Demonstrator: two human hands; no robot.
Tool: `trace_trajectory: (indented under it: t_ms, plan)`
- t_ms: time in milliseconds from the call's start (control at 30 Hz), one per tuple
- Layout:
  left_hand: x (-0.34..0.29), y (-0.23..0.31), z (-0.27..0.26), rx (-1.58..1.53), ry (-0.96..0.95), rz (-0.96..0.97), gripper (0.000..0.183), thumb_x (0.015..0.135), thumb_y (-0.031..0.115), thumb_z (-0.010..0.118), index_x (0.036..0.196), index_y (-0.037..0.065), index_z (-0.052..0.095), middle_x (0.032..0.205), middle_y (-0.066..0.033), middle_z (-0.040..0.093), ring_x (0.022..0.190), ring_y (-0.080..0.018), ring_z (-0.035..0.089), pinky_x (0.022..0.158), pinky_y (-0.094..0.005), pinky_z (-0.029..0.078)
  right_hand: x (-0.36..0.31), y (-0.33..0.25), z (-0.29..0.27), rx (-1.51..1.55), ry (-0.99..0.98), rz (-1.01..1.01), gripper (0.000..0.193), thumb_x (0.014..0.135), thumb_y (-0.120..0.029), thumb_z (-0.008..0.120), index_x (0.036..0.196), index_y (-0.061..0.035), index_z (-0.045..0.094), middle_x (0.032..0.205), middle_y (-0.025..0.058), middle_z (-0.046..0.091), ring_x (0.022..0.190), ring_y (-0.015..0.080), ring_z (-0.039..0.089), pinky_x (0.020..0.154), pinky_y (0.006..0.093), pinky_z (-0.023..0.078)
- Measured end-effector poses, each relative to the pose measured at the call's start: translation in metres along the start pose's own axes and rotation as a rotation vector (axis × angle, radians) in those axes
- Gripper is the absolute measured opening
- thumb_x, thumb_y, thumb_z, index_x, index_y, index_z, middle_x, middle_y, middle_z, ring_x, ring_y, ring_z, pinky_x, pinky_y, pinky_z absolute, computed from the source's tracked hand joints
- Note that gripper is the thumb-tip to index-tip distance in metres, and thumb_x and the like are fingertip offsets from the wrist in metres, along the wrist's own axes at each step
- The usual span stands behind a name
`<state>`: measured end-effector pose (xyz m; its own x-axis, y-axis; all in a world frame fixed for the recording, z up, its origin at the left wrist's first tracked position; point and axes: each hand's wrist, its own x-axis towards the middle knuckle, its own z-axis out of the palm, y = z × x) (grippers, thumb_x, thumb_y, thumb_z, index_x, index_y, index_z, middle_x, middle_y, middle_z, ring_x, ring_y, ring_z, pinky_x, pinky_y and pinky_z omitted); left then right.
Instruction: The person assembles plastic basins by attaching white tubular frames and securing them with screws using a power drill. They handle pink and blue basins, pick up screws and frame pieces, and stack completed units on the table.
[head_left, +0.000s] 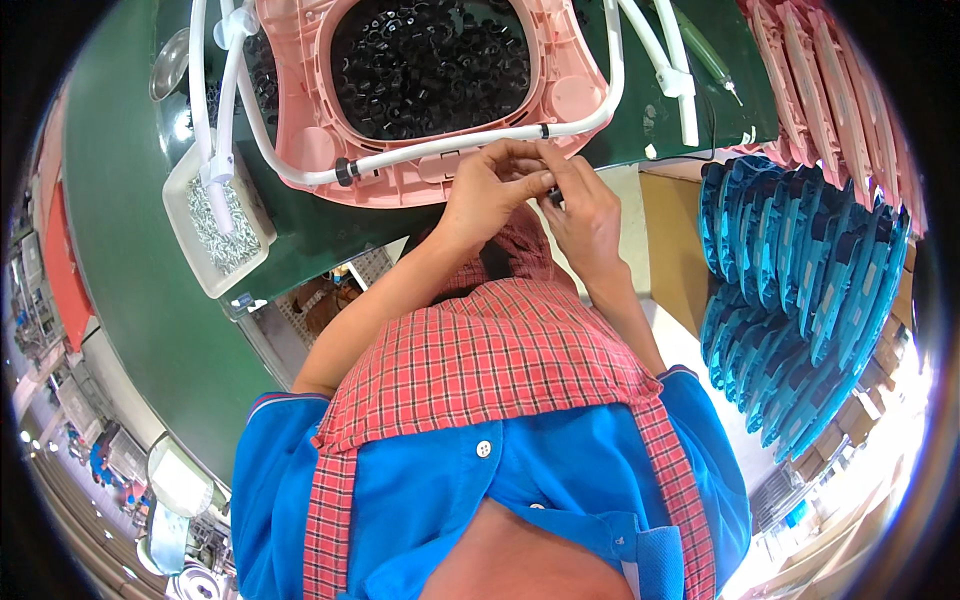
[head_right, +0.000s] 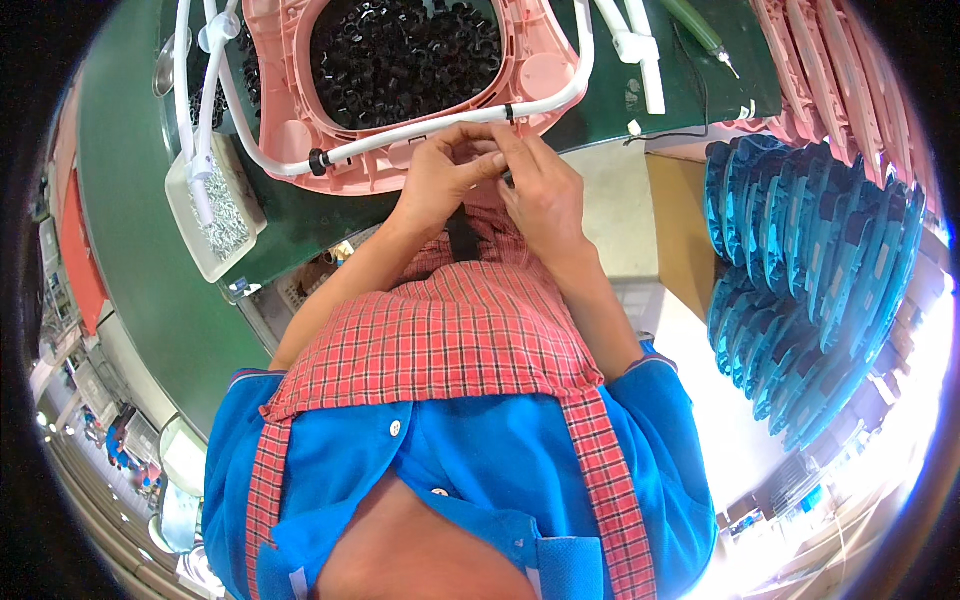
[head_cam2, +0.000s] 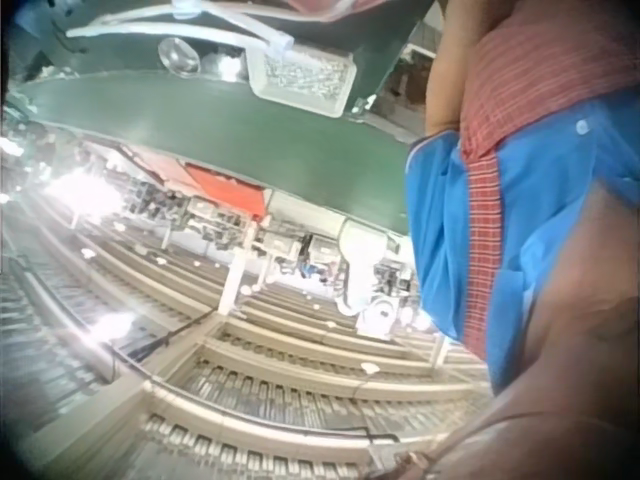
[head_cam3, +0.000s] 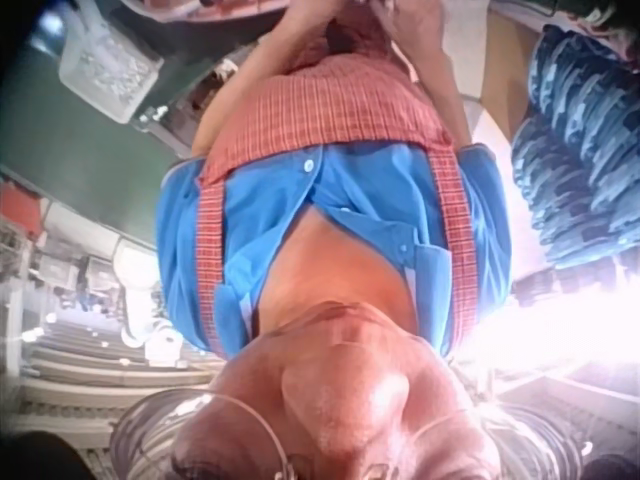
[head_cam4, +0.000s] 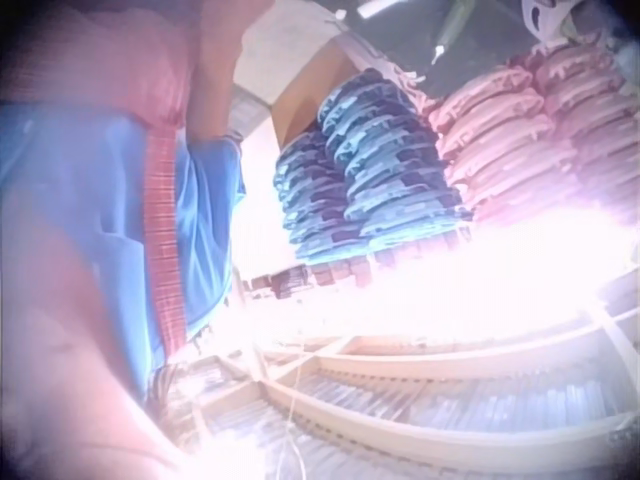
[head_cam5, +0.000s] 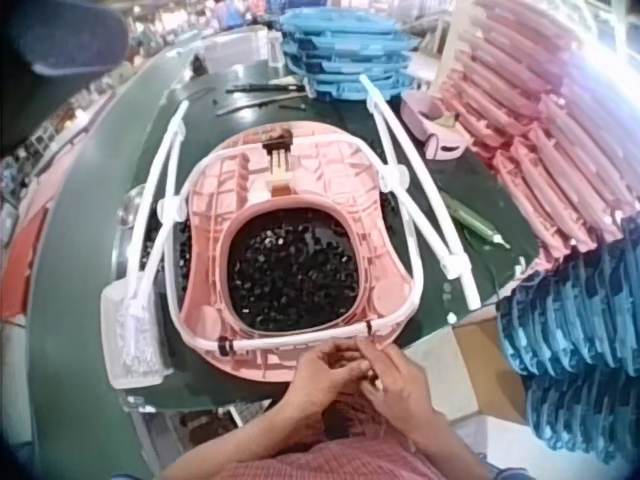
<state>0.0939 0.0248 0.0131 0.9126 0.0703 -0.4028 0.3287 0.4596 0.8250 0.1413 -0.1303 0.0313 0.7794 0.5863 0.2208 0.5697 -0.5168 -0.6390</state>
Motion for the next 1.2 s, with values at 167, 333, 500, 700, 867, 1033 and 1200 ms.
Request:
trace_trajectory:
  t_ms: [167,333,500,700,867,1033,1200]
  plan:
    - [0.004,0.001,-0.014,-0.222,0.032,-0.07,0.051,0.087,0.004,0.082,0.132,-0.002,0.059,0.112,-0.0106,0.072,0.105,-0.0157,0.069,0.093,-0.0291,0.057,-0.003,-0.004,-0.014,0.537,-0.167,0.209,0.056,0.085,-0.004,0.079,0.139,-0.0063,0.063,0.117,0.013,0.067,0.093,0.0222,0.067,0.078,0.0314,0.055]
    - [-0.01,0.019,-0.007,-0.299,0.034,-0.008,0.048,0.102,0.012,0.065,0.146,0.001,0.05,0.129,-0.014,0.066,0.118,-0.0201,0.066,0.104,-0.0311,0.051,0.023,0.017,-0.004,0.156,0.086,0.017,0.035,0.092,0.0,0.071,0.127,-0.0025,0.071,0.097,0.0093,0.064,0.083,0.0191,0.064,0.076,0.0302,0.052]
    - [-0.095,0.039,-0.087,0.512,0.325,0.174,0.022,0.1,0.012,0.068,0.117,-0.002,0.073,0.106,-0.0081,0.075,0.1,-0.0144,0.07,0.091,-0.029,0.055,0.026,0.042,0.02,-0.016,0.208,0.066,0.032,0.091,-0.003,0.074,0.123,-0.0022,0.072,0.092,0.01,0.061,0.079,0.0196,0.063,0.068,0.0309,0.051]
    - [-0.185,0.067,-0.291,1.036,1.162,0.143,0.037,0.1,0.025,0.068,0.13,0.002,0.069,0.119,-0.0139,0.073,0.101,-0.021,0.071,0.09,-0.0345,0.055,0.02,0.04,0.038,0.194,0.306,0.301,0.022,0.09,-0.006,0.078,0.11,0.0027,0.073,0.091,0.0085,0.064,0.073,0.0153,0.063,0.067,0.0288,0.052]
    - [-0.185,0.039,-0.349,1.502,0.905,-0.005,0.047,0.096,0.034,0.073,0.128,0.001,0.068,0.126,-0.0184,0.066,0.114,-0.0321,0.066,0.092,-0.0413,0.055,0.023,0.034,0.039,0.197,0.34,0.362,0.016,0.09,-0.008,0.077,0.101,0.0026,0.072,0.086,0.0103,0.066,0.071,0.0178,0.064,0.066,0.0319,0.052]
    - [-0.174,0.043,-0.354,1.384,0.851,-0.085,0.047,0.094,0.035,0.077,0.122,-0.001,0.068,0.122,-0.018,0.067,0.106,-0.0284,0.069,0.088,-0.0387,0.055,0.02,0.036,0.034,-0.024,0.303,0.199,0.015,0.091,-0.01,0.076,0.099,0.0012,0.07,0.086,0.0118,0.066,0.07,0.0227,0.065,0.064,0.0355,0.052]
    - [-0.174,0.031,-0.355,1.182,0.906,0.006,0.038,0.092,0.03,0.079,0.115,0.001,0.074,0.1,-0.0119,0.074,0.087,-0.0194,0.071,0.079,-0.0338,0.055,0.023,0.043,0.025,-0.294,0.207,0.081,0.014,0.091,-0.012,0.075,0.097,0.0,0.072,0.084,0.0112,0.066,0.067,0.0229,0.064,0.062,0.0366,0.05]
